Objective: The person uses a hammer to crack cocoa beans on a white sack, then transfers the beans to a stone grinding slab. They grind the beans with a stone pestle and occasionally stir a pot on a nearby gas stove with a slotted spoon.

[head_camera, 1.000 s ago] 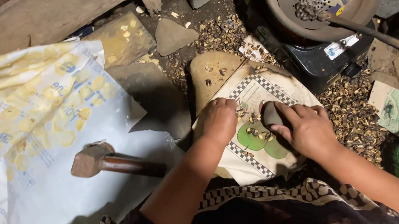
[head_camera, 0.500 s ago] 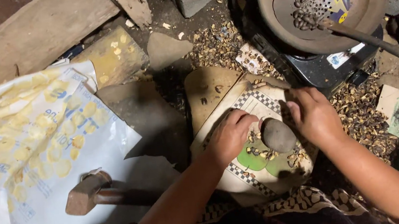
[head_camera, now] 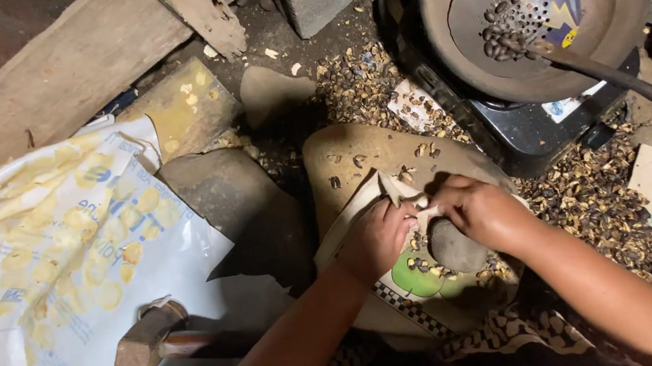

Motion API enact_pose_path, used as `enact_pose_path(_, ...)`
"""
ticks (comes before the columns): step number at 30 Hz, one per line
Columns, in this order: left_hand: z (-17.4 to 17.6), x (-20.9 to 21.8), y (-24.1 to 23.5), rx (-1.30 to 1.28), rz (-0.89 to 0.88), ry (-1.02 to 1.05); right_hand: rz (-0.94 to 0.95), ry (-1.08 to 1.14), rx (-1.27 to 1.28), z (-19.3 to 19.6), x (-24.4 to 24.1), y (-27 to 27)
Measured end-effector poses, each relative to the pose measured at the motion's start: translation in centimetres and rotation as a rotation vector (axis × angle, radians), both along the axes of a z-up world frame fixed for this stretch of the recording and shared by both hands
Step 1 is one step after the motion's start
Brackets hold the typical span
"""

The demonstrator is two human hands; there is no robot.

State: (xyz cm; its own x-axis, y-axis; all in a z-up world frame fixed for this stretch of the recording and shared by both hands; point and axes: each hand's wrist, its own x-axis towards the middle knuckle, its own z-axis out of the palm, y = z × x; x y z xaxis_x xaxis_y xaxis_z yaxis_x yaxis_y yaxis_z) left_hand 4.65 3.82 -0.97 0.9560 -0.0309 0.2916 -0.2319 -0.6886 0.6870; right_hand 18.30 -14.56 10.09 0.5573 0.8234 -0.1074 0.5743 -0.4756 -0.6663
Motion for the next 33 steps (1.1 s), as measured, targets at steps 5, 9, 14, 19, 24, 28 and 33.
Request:
enact_pose_path(5, 1.8, 0.8, 0.4, 0.06, 0.084, -0.017, -0.214, -0.415, -0.111, -4.1, 0.4, -2.4)
enact_pose_path(9, 2.6, 0.9, 1.3, 0.211, 0.165, 0.017, -0.013, -0.037, -0.564, 4.0, -3.9, 0.9)
enact_pose_path(14, 0.7, 1.9, 1.2, 0.188, 0.306, 0.17, 0.019, -0.013, -0.61, 1.0, -4.4, -0.6)
enact_pose_path(19, 5.6, 1.5, 1.7, 0.072, 0.221, 0.366, -0.008, -0.241, -0.265, 1.4, -2.8, -1.4)
enact_pose_path(24, 8.2, 0.9, 1.6, 0.014, 0.185, 0.344, -0.103, -0.273, -0.035, -0.3, -2.8, -3.7)
enact_pose_path(28, 8.1, -0.3, 0.8, 0.007, 0.242, 0.249, -0.16, -0.238, -0.104, -2.4, -4.7, -7.5)
enact_pose_path(33, 6.6, -2.0, -0.3, 0.091, 0.26, 0.372, -0.003, 0.068, 0.046, -2.3, -9.1, -4.9)
